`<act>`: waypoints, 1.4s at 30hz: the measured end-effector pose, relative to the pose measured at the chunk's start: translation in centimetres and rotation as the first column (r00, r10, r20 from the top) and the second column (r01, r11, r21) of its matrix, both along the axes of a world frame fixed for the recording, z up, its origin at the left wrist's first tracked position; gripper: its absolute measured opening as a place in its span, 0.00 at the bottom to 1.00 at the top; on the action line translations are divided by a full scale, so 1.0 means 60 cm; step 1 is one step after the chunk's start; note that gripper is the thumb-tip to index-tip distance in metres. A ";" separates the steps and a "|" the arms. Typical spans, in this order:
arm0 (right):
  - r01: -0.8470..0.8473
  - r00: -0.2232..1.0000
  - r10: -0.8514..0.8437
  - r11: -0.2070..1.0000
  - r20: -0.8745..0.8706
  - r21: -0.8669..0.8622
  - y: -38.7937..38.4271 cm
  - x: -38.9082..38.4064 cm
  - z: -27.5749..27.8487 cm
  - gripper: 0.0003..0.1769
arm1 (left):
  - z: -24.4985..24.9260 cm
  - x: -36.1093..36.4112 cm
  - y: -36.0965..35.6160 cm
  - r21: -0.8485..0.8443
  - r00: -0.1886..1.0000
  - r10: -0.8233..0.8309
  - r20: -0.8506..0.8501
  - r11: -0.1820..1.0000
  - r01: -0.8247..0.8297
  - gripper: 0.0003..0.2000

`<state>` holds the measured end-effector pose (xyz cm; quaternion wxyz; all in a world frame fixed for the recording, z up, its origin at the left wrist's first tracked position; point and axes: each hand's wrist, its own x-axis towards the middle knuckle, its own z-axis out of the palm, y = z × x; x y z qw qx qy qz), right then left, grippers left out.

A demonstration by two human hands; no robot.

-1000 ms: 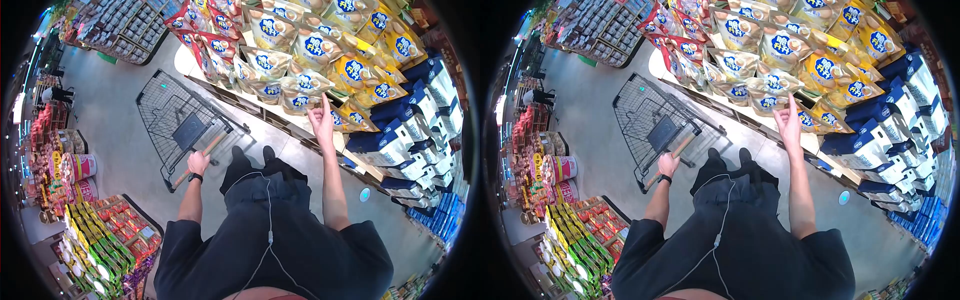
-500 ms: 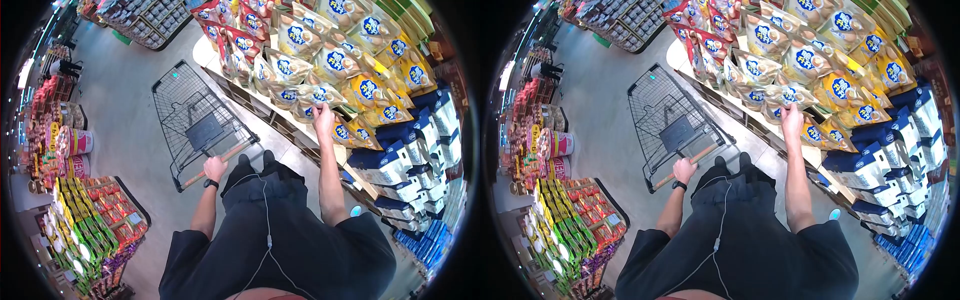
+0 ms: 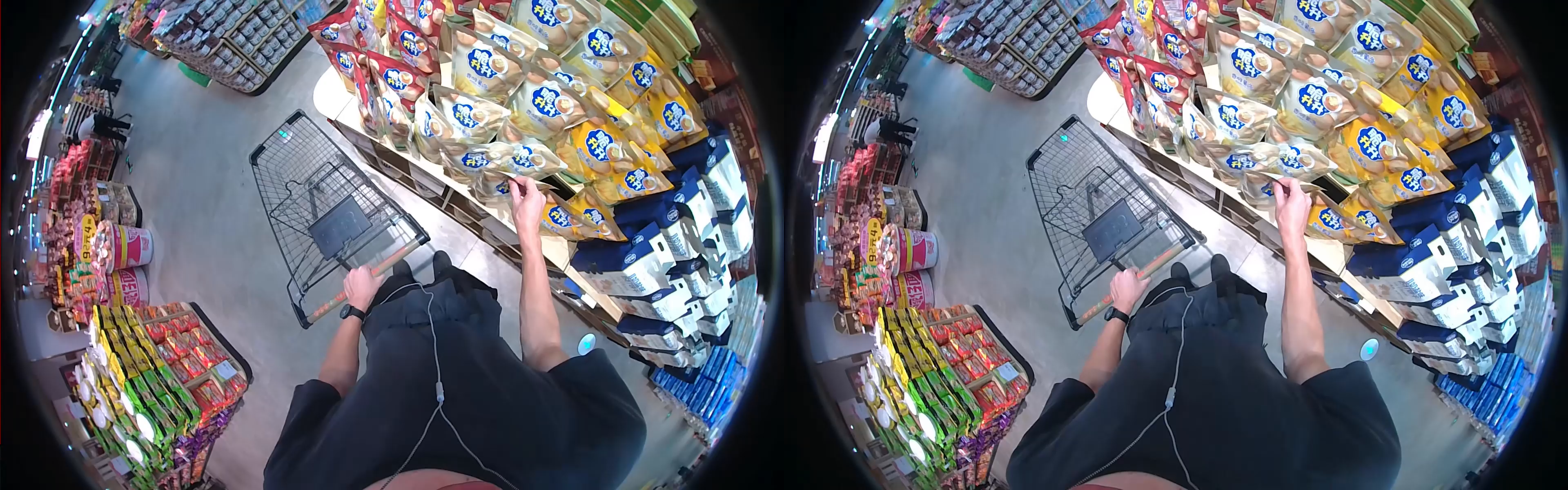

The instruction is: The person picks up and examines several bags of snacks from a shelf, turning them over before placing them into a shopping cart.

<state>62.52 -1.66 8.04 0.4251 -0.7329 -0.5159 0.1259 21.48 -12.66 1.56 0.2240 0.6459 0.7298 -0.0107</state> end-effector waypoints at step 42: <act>-0.712 0.393 0.547 0.689 -0.740 0.131 -0.015 -0.234 0.167 0.34 | 0.242 0.064 0.158 0.016 -0.099 -0.105 0.990 0.761 -0.649 0.16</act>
